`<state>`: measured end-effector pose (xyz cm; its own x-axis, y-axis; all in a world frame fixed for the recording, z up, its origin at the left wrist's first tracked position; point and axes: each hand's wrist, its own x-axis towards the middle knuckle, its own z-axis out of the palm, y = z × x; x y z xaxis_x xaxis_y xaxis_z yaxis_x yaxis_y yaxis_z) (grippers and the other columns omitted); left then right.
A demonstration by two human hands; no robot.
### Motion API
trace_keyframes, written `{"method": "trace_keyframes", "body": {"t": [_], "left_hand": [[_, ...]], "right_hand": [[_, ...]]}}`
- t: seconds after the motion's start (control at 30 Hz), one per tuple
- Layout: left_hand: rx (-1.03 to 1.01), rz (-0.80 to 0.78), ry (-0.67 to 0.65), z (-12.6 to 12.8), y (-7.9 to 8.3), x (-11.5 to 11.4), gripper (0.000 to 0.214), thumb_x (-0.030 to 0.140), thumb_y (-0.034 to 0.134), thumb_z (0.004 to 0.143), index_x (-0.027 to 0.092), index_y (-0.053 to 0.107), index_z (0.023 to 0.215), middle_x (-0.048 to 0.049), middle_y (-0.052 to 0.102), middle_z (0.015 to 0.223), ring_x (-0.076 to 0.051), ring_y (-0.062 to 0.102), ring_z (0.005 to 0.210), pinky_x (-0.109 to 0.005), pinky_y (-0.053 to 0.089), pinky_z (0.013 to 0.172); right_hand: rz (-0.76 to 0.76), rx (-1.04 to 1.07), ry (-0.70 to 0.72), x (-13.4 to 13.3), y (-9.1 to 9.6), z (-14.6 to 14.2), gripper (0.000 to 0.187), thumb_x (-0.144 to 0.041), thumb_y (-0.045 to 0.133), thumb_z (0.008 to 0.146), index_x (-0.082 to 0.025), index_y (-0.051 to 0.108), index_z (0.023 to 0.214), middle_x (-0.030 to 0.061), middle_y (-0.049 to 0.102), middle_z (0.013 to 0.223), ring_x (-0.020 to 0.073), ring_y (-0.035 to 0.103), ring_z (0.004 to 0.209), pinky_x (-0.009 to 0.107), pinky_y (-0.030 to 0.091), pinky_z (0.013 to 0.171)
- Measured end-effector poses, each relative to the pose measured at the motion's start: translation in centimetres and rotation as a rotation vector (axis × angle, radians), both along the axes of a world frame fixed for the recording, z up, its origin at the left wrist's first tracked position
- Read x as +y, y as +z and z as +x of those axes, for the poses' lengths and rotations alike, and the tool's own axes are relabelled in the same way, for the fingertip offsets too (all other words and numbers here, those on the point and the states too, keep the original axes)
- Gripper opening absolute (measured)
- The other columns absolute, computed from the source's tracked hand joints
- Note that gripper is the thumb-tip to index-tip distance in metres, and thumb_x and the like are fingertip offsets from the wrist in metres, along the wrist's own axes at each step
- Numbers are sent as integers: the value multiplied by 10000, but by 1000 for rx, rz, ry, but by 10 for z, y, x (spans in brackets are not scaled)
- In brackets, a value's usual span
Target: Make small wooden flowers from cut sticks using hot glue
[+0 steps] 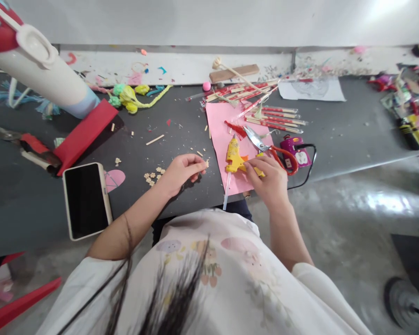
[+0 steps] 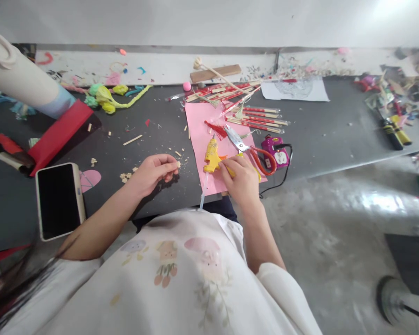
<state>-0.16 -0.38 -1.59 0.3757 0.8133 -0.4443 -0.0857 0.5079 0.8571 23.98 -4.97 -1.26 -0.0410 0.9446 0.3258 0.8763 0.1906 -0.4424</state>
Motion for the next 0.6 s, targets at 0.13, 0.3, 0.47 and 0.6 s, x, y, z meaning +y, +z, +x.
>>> {"method": "trace_keyframes", "body": {"t": [0.13, 0.3, 0.47, 0.6], "left_hand": [[14, -2, -1, 0, -1, 0, 251, 338, 740, 683, 140, 589, 709, 30, 603, 616, -23, 454, 438, -173, 330, 444], [20, -9, 0, -1, -3, 1, 248, 339, 740, 681, 141, 597, 725, 33, 603, 623, -23, 460, 441, -170, 340, 448], [19, -16, 0, 0, -3, 2, 272, 352, 762, 662, 139, 605, 725, 35, 600, 620, -19, 452, 436, -167, 341, 444], [16, -21, 3, 0, -3, 2, 279, 352, 769, 654, 137, 603, 719, 36, 596, 609, -18, 451, 433, -163, 331, 437]], "right_hand": [[-68, -47, -49, -2, -1, 10, 150, -277, 588, 879, -194, 712, 890, 67, 704, 889, 223, 650, 838, 370, 517, 793], [-236, -245, 18, -2, 1, 6, 387, -328, 639, 836, -160, 635, 1185, 135, 641, 1139, 313, 580, 1051, 442, 483, 907], [-385, -425, -7, 3, 4, 2, 469, -364, 625, 848, -159, 566, 1266, 159, 629, 1114, 352, 557, 1064, 458, 469, 871], [-430, -471, 26, 13, 4, 3, 484, -399, 619, 861, -164, 552, 1279, 159, 646, 1083, 344, 574, 1044, 450, 455, 874]]}}
